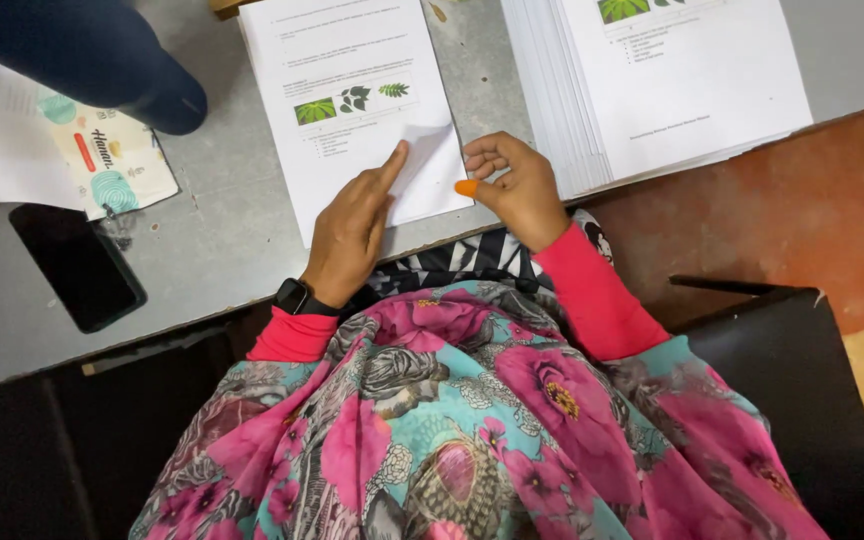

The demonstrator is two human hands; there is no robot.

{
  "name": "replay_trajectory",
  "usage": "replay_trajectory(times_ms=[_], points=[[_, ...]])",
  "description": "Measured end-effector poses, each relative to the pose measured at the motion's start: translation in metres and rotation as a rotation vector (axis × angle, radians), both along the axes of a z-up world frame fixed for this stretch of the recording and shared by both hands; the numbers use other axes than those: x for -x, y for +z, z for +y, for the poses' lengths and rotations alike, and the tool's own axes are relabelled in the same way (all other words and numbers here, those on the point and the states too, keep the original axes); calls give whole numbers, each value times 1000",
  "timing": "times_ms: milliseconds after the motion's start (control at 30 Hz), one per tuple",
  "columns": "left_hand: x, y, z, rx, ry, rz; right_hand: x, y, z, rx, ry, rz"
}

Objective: Sorting and stacking printed sheets of paper on a work table

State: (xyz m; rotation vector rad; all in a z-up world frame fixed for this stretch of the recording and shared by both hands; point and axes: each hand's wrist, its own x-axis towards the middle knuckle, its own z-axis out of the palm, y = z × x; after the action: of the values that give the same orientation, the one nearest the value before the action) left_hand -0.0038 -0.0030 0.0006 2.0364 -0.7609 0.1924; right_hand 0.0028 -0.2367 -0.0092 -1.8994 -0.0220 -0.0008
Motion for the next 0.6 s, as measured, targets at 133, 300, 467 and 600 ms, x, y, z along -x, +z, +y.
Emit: replay_trajectory(times_ms=[133,300,467,600], points=[[-1,1,1,-5,-19,18,-4,-17,4,139,-51,-66],[-4,-10,1,-80,-2,-21,1,1,1,-12,5,14],[2,6,-1,-8,-2,-5,2,0,1,-23,-2,-1],[-2,-4,5,-65,-55,-19,-1,-17,7,97,-64,-90]])
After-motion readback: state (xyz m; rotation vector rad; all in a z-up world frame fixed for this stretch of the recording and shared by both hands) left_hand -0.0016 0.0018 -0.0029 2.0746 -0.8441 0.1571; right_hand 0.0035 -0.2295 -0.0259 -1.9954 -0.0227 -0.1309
